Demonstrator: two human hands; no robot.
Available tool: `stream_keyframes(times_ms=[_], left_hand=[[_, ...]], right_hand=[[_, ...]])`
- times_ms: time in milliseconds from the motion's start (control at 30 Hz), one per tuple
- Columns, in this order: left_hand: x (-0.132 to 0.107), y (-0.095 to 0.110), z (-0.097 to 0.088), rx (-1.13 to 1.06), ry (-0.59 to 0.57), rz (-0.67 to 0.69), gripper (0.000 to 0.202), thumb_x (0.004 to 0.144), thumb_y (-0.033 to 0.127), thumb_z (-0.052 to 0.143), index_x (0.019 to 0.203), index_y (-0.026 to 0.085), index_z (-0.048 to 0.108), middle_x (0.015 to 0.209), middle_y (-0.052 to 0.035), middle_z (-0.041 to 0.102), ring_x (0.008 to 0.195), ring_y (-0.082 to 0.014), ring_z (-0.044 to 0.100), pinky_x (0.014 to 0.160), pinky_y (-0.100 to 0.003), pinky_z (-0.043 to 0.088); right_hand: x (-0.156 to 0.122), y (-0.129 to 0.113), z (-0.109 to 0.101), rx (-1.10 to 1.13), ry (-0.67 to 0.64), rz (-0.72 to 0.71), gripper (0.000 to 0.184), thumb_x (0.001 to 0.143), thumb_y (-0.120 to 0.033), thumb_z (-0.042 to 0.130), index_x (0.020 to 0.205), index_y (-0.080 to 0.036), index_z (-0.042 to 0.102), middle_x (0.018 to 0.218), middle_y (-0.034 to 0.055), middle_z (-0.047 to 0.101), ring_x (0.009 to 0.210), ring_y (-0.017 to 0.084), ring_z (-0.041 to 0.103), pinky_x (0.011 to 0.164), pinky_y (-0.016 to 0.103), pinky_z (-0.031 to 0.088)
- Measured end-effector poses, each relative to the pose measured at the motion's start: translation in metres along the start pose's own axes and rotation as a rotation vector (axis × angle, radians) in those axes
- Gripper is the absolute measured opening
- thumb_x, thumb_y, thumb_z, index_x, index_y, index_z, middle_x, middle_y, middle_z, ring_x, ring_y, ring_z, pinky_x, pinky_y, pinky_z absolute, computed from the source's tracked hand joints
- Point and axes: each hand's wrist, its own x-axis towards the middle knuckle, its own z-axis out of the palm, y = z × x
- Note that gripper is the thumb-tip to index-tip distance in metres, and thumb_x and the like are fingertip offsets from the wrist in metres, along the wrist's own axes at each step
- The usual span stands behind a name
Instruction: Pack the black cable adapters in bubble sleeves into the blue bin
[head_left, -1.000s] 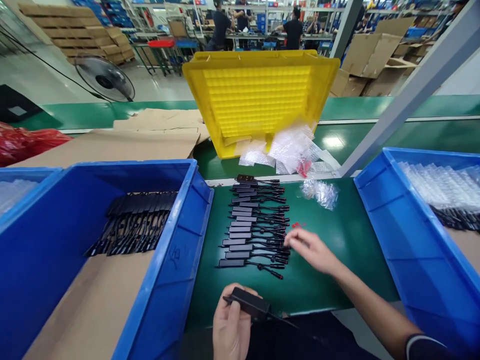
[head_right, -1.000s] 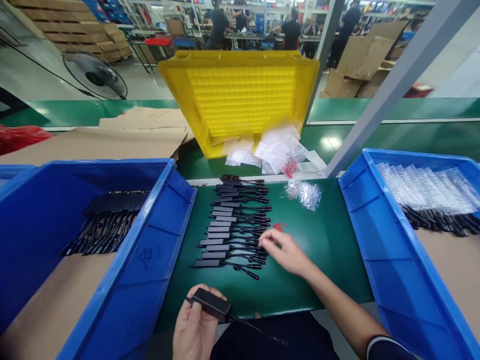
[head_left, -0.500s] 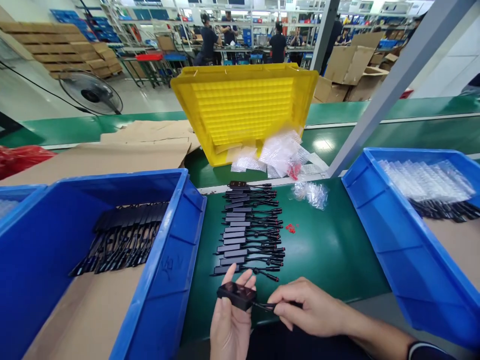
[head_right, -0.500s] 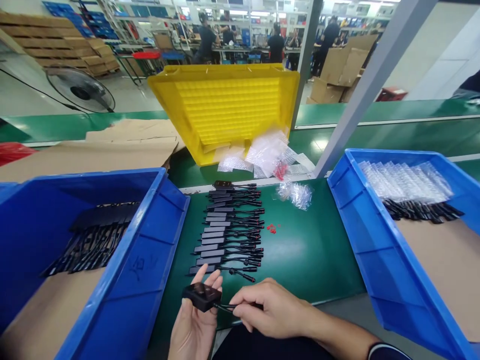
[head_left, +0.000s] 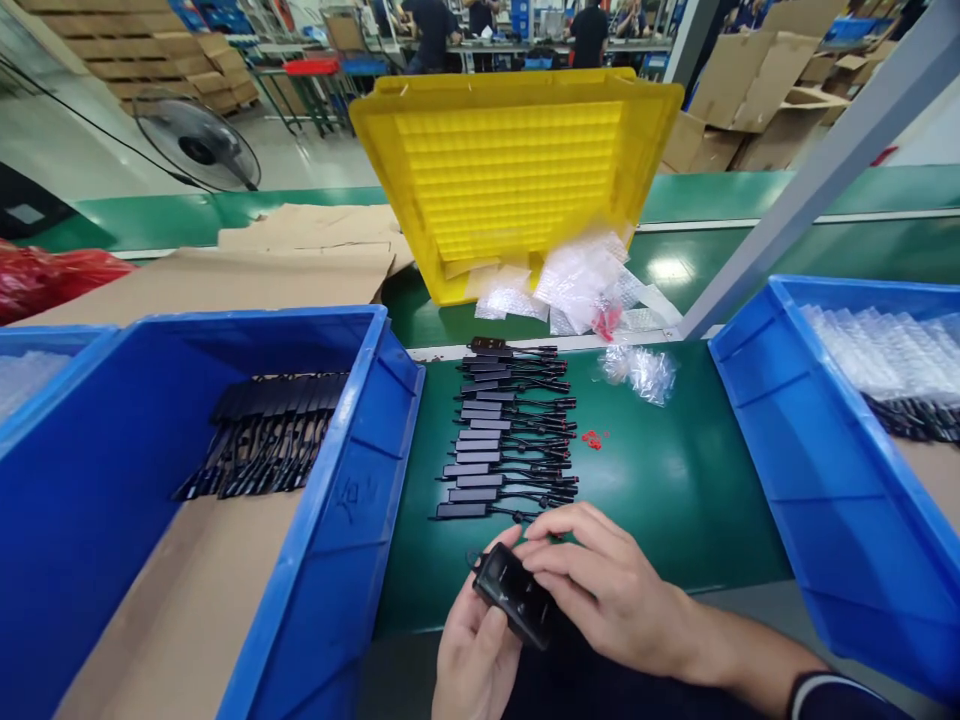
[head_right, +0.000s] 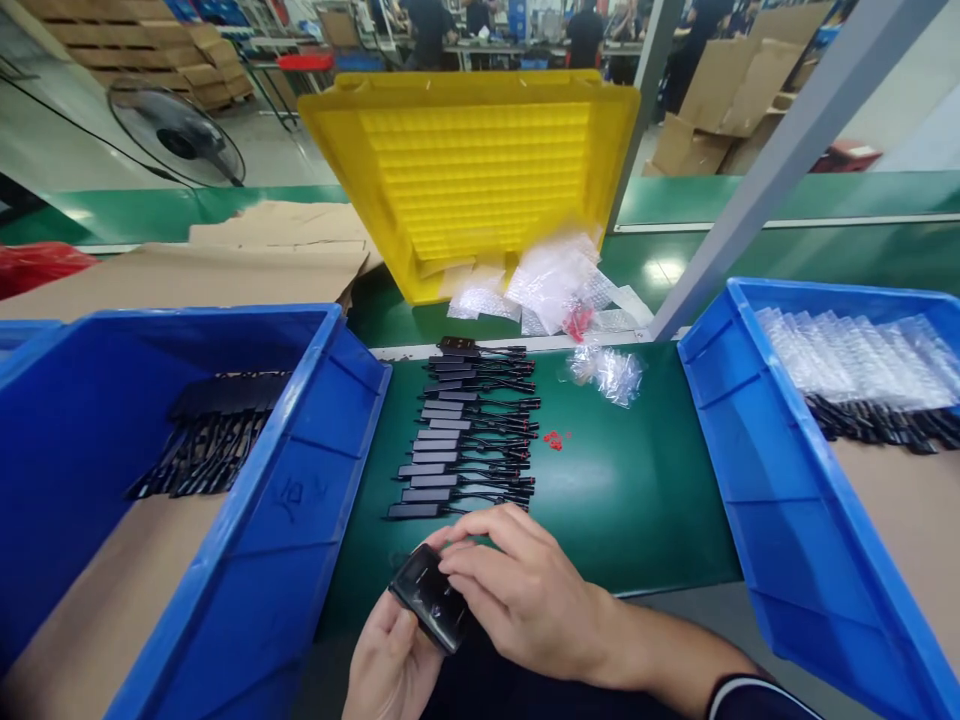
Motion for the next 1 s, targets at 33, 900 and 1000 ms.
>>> stream_keyframes(times_ms=[33, 900, 1000], left_hand=[[-0.002, -0.001, -0.001, 0.013, -0.001, -0.008, 0.049, 0.075, 0.04, 0.074, 0.119, 0.023, 0.065, 0.116, -0.015, 0.066, 0.109, -0.0313, 0.061, 0.095, -0.043, 0.05], [-0.009, 0.004, 0.016, 0.144, 0.196, 0.135, 0.049, 0.074, 0.042, 0.074, 0.118, 0.023, 0.066, 0.128, -0.0118, 0.061, 0.125, -0.0342, 0.048, 0.105, -0.043, 0.041], [-0.009, 0.006, 0.021, 0.15, 0.192, 0.144, 0.049, 0.07, 0.044, 0.077, 0.114, 0.023, 0.068, 0.126, -0.0114, 0.062, 0.124, -0.0333, 0.05, 0.106, -0.042, 0.039]], right_hand=[[0.002, 0.0, 0.002, -0.011, -0.004, -0.021, 0.02, 0.091, -0.007, 0.049, 0.104, -0.016, 0.061, 0.108, 0.0095, 0.063, 0.101, 0.017, 0.058, 0.087, 0.032, 0.051], [-0.002, -0.008, 0.005, 0.017, -0.019, -0.082, 0.015, 0.089, -0.01, 0.054, 0.096, -0.017, 0.065, 0.1, 0.0091, 0.063, 0.102, 0.019, 0.058, 0.086, 0.033, 0.054], [0.0, -0.008, 0.003, 0.034, 0.017, -0.052, 0.017, 0.09, -0.008, 0.052, 0.099, -0.017, 0.064, 0.1, 0.009, 0.063, 0.101, 0.018, 0.058, 0.085, 0.032, 0.054]])
